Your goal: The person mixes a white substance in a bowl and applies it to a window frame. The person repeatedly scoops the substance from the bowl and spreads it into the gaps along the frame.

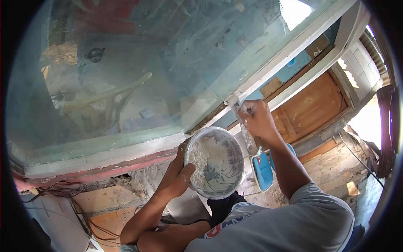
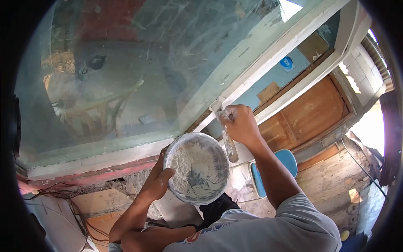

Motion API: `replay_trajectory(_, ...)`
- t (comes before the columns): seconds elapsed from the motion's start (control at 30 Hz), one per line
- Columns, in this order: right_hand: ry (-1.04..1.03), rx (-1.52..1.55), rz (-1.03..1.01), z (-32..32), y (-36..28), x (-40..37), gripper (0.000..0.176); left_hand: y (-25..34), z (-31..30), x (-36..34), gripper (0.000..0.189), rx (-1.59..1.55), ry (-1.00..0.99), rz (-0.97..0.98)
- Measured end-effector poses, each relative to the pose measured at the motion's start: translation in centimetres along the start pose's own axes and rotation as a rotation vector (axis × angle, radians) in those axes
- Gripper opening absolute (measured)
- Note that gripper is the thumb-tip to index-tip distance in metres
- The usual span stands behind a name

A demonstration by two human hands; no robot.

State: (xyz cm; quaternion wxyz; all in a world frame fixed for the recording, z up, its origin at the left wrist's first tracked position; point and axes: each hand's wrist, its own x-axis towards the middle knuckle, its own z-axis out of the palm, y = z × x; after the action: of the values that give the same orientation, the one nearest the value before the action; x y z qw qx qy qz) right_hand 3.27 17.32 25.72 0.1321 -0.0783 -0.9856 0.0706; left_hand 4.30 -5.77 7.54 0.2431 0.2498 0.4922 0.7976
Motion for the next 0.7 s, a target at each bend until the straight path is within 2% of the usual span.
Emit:
replay_trajectory(0.1, 0.034, 0.006, -0.071, 1.3, 0.9, 0.9, 0.018, -1.0, -0.1, 0.1, 0.074, 0.103, 0.042, 0.009)
replay_trajectory(0.13, 0.005, -0.026, 0.010, 1.2, 0.6, 1.2, 0.020, -0.8, -0.1, 0.1, 0.074, 0.107, 0.041, 0.010)
replay_trajectory(0.2, 0.025, -0.018, 0.033, 1.3, 0.1, 1.2, 0.021, -0.4, 0.0, -0.1, 0.077, 0.069, 0.005, -0.060)
replay_trajectory(0.27, 0.041, -0.013, 0.064, 1.6, 0.1, 1.1, 0.022, -0.5, 0.1, 0.1, 0.075, 0.074, 0.020, -0.040)
replay_trajectory(0.37, 0.126, -0.123, -0.018, 1.4, 0.4, 0.8, 0.023, -0.6, 0.2, 0.2, 0.074, 0.069, 0.006, -0.016)
replay_trajectory(0.5, 0.035, 0.014, 0.049, -0.5, -0.5, -0.6, 0.022, -1.3, 0.0, 0.1, 0.074, 0.053, 0.002, 0.030)
replay_trajectory(0.6, 0.024, 0.051, -0.043, 1.6, 0.4, -0.5, 0.019, -0.1, 0.2, 0.1, 0.075, 0.094, -0.011, -0.040)
replay_trajectory(0.7, 0.046, 0.040, -0.056, 3.6, 0.6, 0.4, 0.020, -1.3, 0.0, 0.0, 0.075, 0.141, -0.020, 0.015)
